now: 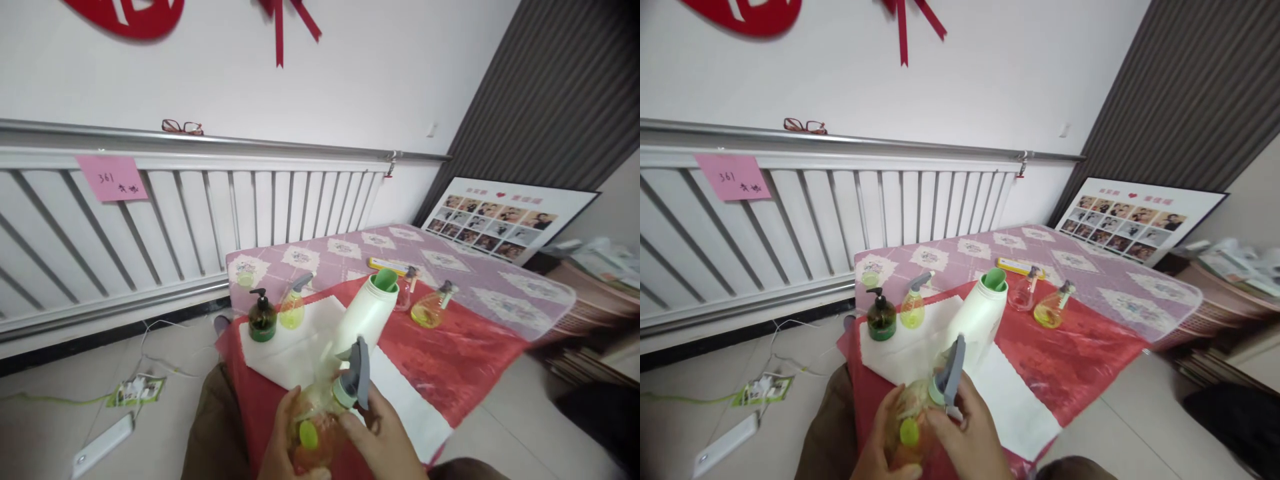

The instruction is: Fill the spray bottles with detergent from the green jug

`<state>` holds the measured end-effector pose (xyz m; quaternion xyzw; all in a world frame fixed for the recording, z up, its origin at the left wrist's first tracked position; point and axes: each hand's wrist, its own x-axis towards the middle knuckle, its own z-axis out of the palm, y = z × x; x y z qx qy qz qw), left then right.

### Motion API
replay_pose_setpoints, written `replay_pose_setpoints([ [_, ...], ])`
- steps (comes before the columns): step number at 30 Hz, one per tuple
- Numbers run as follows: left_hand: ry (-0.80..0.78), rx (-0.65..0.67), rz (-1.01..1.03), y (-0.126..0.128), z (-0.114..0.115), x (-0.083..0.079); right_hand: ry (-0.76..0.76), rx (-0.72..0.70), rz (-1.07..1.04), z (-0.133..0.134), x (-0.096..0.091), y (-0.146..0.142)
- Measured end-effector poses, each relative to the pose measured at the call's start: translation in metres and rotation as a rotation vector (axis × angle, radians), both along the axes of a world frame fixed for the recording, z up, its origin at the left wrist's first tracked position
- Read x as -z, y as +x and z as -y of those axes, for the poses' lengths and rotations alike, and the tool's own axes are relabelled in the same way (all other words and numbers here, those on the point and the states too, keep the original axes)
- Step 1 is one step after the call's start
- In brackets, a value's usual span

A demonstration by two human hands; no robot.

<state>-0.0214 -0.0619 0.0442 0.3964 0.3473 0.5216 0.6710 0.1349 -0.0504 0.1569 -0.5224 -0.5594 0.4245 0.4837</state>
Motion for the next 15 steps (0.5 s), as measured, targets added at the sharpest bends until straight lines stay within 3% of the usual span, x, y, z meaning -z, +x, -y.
replay_pose_setpoints([
  [3, 0.022, -0.053, 0.013, 0.002, -0.002, 0.005, 0.031, -0.114, -0.046, -0.001, 0.003, -0.002],
  [8, 0.0, -0.186, -0.135, 0.0, -0.002, 0.014, -0.022, -0.133, -0.134, -0.005, 0.012, -0.014],
  [12, -0.012, -0.256, -0.172, 0.001, -0.005, 0.013, -0.008, -0.045, -0.28, -0.009, 0.031, -0.028],
  [15, 0.024, -0.361, -0.132, 0.002, -0.011, 0.011, -0.053, -0.052, -0.255, -0.013, 0.052, -0.032],
])
